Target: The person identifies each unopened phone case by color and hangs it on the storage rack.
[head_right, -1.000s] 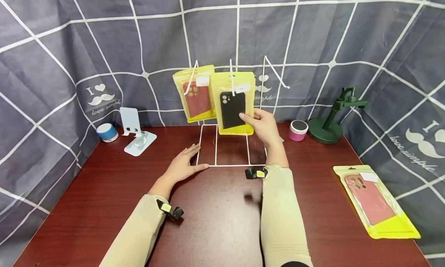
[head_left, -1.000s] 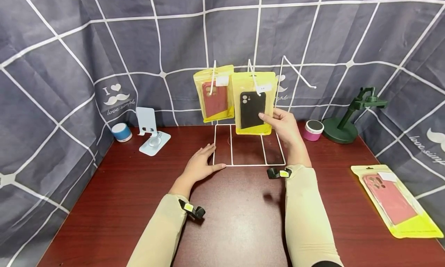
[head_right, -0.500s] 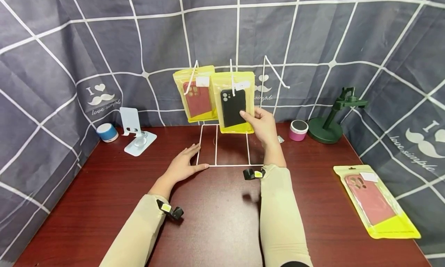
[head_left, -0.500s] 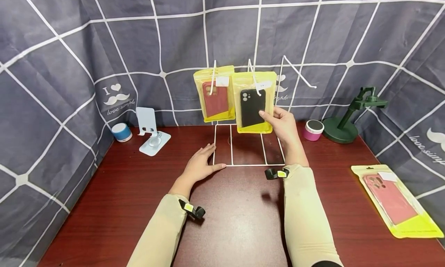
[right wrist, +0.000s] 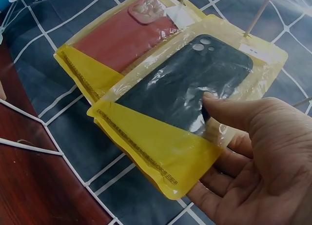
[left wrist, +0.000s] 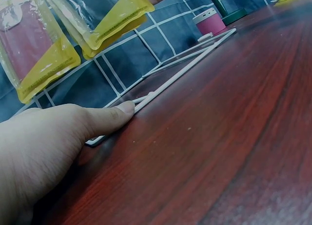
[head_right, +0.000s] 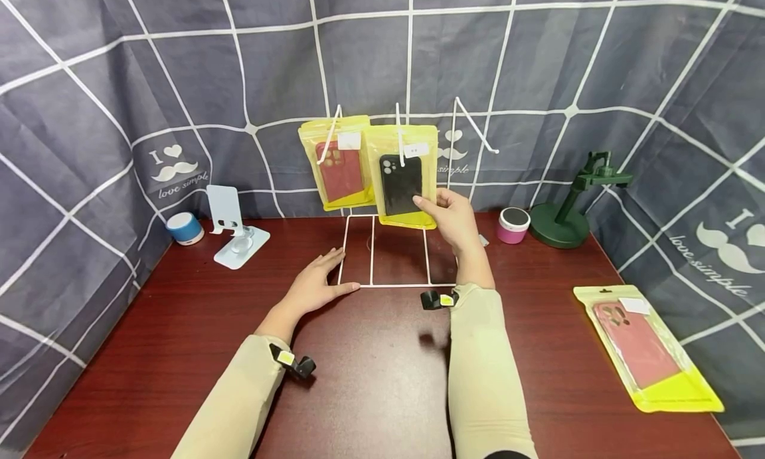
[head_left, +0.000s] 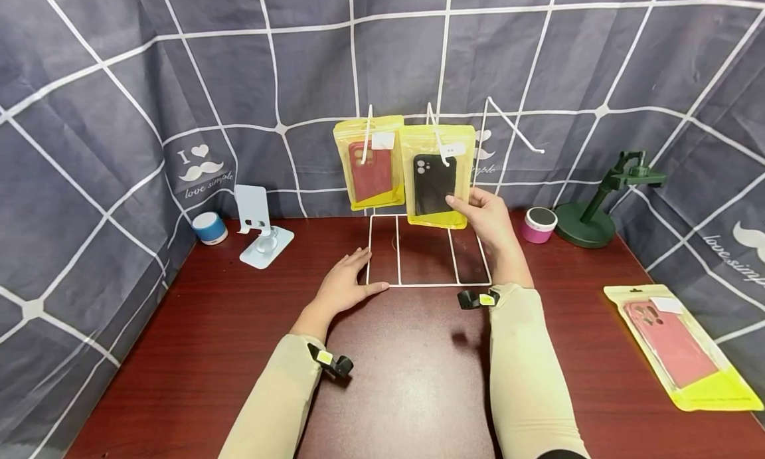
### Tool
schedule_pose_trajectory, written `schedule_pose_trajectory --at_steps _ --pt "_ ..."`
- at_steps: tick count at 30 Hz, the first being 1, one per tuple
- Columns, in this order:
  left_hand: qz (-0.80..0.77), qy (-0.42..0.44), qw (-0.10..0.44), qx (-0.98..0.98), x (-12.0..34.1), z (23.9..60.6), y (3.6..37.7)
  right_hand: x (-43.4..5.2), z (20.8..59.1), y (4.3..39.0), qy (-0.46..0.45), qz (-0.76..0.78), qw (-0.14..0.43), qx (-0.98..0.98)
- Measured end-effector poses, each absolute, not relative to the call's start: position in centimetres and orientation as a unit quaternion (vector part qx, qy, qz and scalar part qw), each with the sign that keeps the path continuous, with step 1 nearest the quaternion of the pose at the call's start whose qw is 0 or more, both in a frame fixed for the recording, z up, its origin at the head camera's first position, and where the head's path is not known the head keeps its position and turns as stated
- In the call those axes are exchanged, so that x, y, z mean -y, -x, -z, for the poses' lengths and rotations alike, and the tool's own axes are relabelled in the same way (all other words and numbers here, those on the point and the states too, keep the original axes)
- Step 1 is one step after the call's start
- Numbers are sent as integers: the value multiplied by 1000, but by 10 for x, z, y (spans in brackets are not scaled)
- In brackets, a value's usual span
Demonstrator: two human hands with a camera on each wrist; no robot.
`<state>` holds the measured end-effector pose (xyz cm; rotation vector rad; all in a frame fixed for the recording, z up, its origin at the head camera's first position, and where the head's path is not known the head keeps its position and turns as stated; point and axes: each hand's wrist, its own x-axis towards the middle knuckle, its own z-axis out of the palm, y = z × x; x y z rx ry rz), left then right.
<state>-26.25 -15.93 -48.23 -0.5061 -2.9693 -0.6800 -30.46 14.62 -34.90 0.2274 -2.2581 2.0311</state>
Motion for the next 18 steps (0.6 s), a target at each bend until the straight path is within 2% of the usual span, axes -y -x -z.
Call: schedule_pose_trajectory --at_steps 8,18 --pt "222 162 26 961 159 483 262 -161 371 320 -88 -647 53 756" --pt "225 164 27 960 158 480 260 -174 364 316 -85 -634 89 764"
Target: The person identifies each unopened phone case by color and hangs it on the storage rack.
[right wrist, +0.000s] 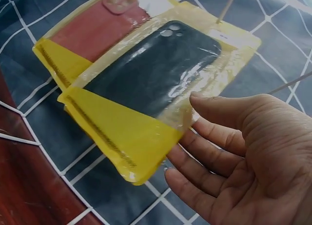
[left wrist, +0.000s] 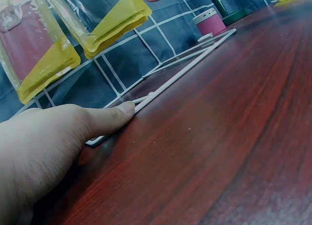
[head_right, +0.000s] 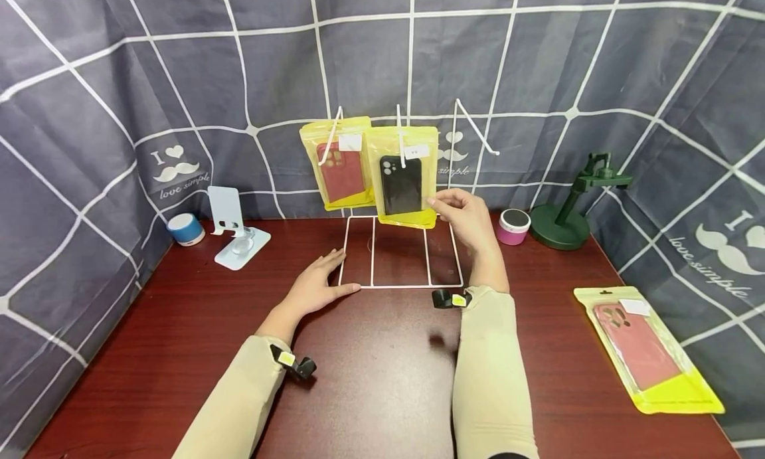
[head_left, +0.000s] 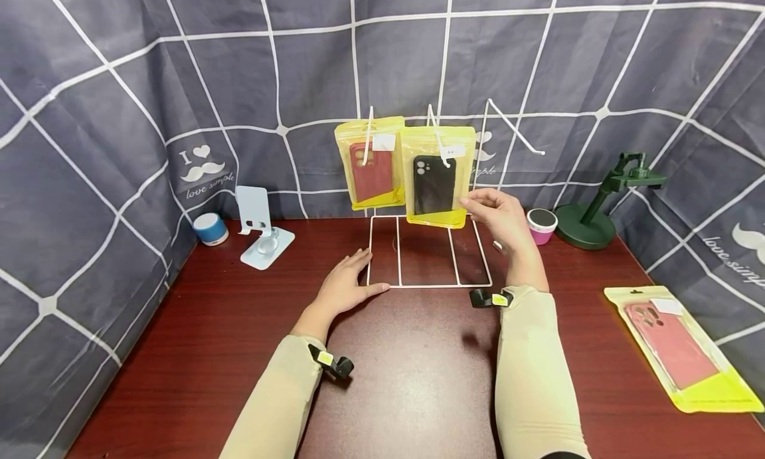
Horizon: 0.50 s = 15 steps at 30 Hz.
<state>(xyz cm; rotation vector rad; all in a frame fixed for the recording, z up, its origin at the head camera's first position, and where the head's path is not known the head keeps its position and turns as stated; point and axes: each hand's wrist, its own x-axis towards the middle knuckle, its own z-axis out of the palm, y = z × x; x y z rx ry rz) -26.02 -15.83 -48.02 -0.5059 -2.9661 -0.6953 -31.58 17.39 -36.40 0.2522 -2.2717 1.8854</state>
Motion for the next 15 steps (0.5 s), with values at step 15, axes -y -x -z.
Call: schedule_pose_trajectory --at_steps 15 --pt "235 158 27 959 159 480 259 -184 338 298 -85 -655 152 735"
